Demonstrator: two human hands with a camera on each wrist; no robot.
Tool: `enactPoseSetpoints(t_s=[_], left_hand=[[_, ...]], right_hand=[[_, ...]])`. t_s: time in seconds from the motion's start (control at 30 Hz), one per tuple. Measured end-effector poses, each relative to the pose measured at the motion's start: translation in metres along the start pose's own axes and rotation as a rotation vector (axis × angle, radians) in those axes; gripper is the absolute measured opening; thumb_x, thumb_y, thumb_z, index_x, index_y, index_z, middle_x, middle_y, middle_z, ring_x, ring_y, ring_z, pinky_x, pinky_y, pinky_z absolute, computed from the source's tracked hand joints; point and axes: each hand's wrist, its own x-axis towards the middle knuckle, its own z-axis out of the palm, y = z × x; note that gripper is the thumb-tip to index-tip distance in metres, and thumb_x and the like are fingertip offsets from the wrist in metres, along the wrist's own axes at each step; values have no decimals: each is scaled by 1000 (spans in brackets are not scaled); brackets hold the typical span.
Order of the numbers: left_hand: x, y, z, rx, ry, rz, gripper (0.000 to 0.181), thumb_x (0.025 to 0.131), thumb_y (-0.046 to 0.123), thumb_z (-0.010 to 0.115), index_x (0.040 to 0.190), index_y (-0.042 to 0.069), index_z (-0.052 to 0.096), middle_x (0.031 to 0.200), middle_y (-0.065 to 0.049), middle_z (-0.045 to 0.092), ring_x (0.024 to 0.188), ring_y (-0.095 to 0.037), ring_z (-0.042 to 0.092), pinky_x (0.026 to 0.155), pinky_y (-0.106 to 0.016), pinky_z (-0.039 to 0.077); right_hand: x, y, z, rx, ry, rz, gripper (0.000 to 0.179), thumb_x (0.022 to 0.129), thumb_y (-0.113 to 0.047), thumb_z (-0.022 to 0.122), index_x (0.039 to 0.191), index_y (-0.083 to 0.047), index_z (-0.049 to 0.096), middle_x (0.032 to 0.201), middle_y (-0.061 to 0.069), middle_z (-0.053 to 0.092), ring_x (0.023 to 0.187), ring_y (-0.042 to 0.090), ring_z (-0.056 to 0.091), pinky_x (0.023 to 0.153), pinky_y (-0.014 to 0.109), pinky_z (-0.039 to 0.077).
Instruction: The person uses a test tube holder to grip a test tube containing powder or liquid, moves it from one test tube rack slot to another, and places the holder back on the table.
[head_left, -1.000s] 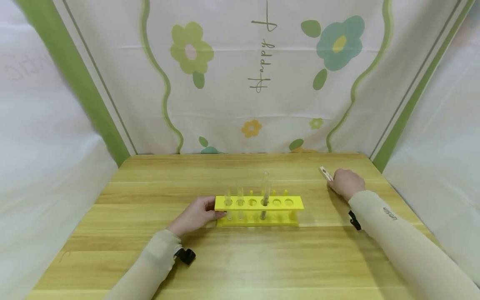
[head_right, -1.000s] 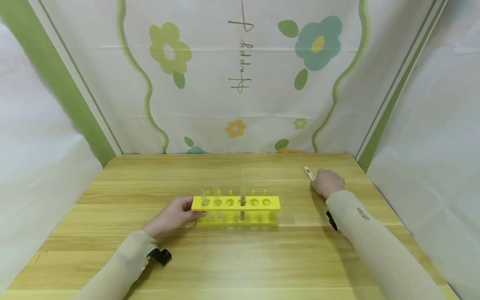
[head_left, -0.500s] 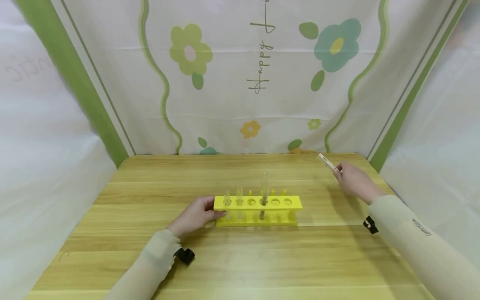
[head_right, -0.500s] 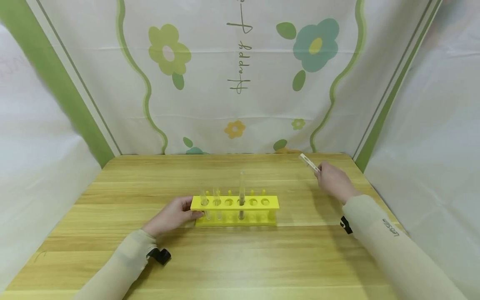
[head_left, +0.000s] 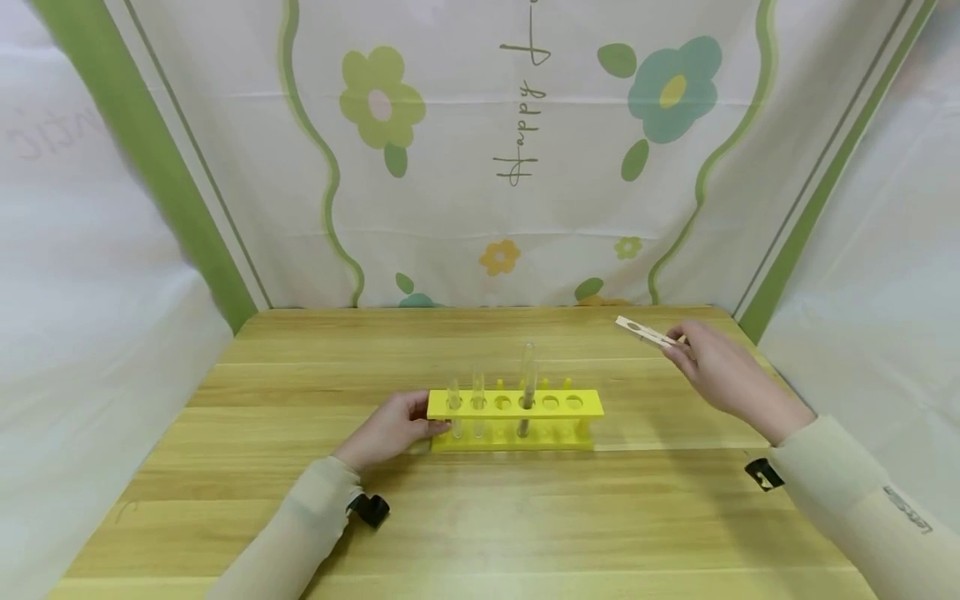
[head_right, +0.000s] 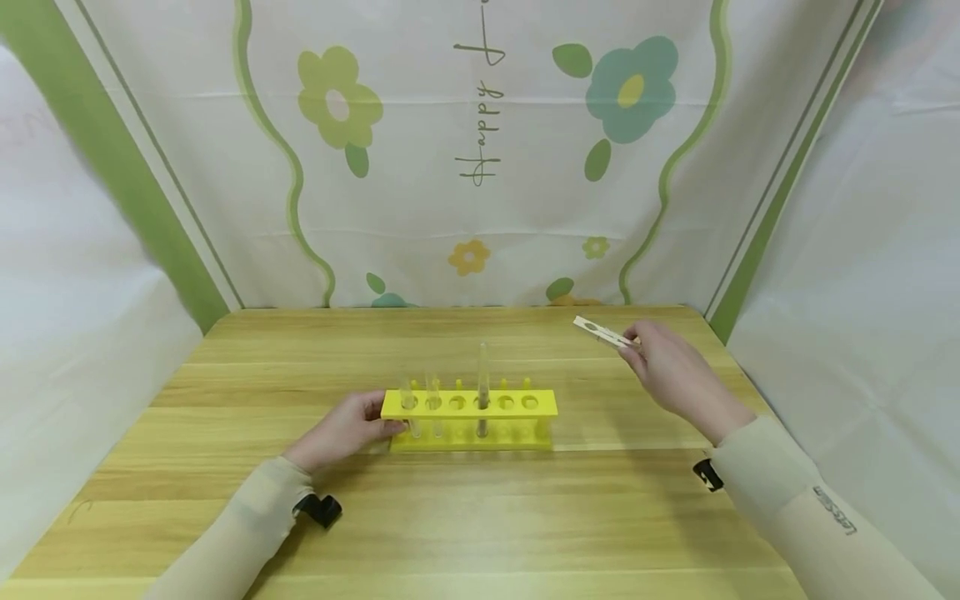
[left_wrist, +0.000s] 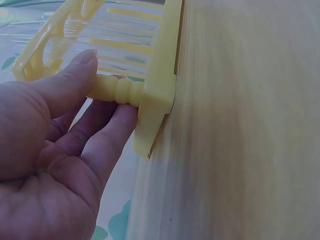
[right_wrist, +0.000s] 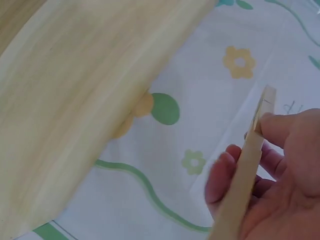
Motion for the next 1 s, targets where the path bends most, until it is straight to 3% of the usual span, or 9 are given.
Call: enactPoseSetpoints(t_s=[0.3,0.63,0.77,1.0], left_hand=[[2,-1,-1,18,-4,7,28,95,24,69,122,18,67,111,1,71,98,-18,67,79,-33,54],[1,1,0,13,-5,11,29,95,23,69,123,18,67,112,1,71,100,-18,67,81,-33,54],[1,1,0,14,-4,8,28,95,22,70,123,17,67,112,2,71,100,-18,66,81,-33,54],[0,0,0,15,-2,8,27,95,22,69,122,18,67,112,2,71,100,-18,66,81,-33,54]], right_hand=[[-15,-25,-8,-28,54,-75,26,101,-20,61,112,3,66,95,13,63,76,22,56,63,41,46],[-17,-49,-16,-75,125,-193,10,96,-16,67,90,-9,67,66,-10,49,57,9,40,54,29,36],[-16,-58,-20,-103,161,-240,8,91,-11,72,97,-5,68,72,-7,56,61,11,47,59,36,44],[-11,-73,-19,-105,158,-238,14,92,-8,70,103,-1,67,82,3,67,66,19,60,62,43,52]])
